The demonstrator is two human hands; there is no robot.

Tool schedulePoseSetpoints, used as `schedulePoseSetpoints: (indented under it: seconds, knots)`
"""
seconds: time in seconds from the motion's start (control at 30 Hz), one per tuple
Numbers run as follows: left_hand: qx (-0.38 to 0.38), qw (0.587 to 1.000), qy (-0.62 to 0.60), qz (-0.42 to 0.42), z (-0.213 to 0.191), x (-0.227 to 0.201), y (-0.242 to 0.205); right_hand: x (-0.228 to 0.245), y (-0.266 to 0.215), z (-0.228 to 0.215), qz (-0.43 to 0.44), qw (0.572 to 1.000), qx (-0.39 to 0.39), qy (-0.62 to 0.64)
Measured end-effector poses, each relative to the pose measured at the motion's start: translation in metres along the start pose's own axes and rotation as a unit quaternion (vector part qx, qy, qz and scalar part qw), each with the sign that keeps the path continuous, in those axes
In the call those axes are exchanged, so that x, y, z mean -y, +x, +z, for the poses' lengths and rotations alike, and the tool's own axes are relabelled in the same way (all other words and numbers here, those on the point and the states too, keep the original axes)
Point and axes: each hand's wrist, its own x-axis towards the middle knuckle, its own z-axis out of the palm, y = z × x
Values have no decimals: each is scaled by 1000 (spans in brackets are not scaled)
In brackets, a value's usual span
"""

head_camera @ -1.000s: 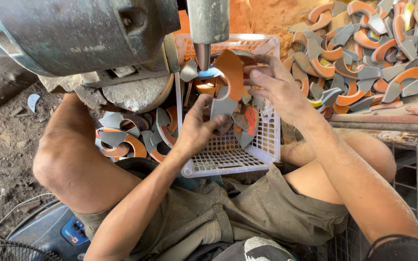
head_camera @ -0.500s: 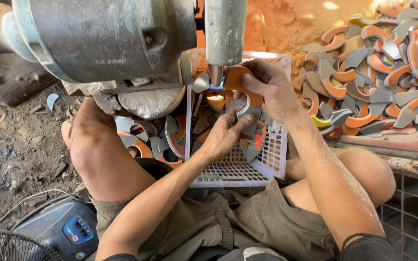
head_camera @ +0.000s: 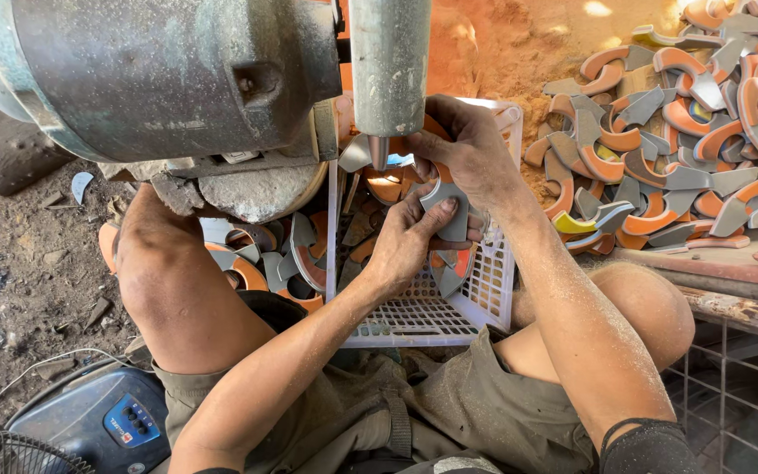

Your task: The person sits on the ground and uses a grinding machine to smooth the edges of orange and gray slipper soles. They pick up each sole from a white basket, press it against the rotating grinding wheel, and place it back into the basket.

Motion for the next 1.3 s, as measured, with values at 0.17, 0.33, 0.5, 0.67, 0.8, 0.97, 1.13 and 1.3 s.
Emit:
schedulePoseSetpoints:
  seconds: [0.17, 0.33, 0.5, 0.67, 0.8, 0.97, 1.13, 1.3]
  knots:
    - [-4, 1000, -15, 4, -2, 1, 2, -1, 3, -2, -4, 1000, -1, -13]
    - [8, 1000, -22, 2, -2, 5, -3, -2, -1, 2, 0, 1000, 3, 11]
    - [7, 1000, -23, -8, -2, 11, -11, -5, -9, 5, 12, 1000, 3, -12]
    - [8, 1000, -4, -19, 3, 12, -29, -4, -26, 6, 38, 999, 10, -22]
    - [-72, 976, 202, -42, 3, 8, -42, -4, -44, 0, 40, 999, 7, 18]
    - [-109, 930, 349, 32, -1, 6, -41, -11, -48, -7, 23, 995, 7, 96]
    - [-122, 929, 348, 30, -2, 6, -40, -14, -49, -3, 27, 996, -17, 82]
    - [-96, 962, 256, -20, -4, 7, -35, -2, -42, 2, 25, 998, -28, 48]
